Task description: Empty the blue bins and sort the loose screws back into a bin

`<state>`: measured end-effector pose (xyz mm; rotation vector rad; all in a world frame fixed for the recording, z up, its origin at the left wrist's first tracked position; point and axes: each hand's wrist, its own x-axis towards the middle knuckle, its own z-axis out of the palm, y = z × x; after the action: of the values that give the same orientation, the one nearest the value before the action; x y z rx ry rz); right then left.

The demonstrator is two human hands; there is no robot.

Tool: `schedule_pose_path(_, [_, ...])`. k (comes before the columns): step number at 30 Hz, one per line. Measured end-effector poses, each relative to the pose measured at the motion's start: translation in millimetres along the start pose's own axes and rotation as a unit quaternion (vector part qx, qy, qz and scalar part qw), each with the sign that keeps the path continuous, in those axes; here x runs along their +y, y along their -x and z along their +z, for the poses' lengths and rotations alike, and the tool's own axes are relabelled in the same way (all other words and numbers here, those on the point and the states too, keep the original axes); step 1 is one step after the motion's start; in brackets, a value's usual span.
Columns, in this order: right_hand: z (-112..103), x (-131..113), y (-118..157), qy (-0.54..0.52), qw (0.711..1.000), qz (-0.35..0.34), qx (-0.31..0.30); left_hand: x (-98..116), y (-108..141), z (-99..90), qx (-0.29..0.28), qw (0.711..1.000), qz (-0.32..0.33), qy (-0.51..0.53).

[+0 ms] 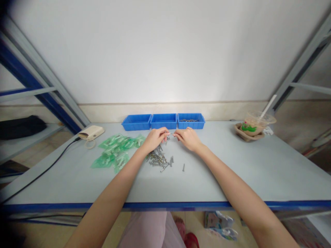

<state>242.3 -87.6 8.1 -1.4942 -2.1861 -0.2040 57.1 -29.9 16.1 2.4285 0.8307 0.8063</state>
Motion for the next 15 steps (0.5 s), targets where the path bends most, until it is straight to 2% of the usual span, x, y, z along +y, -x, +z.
schedule_pose_path(6, [0.0,-0.3,1.2,0.001,1.000,-0.011,0.028,3.2,0.3,-1.6,-0.003,1.000,-0.009,-0.002])
schedule_pose_path(15, [-3.3,-3.2,1.1,0.011,1.000,-0.005,0.019,3.0,0.9,0.0,-0.021,1.000,0.001,-0.002])
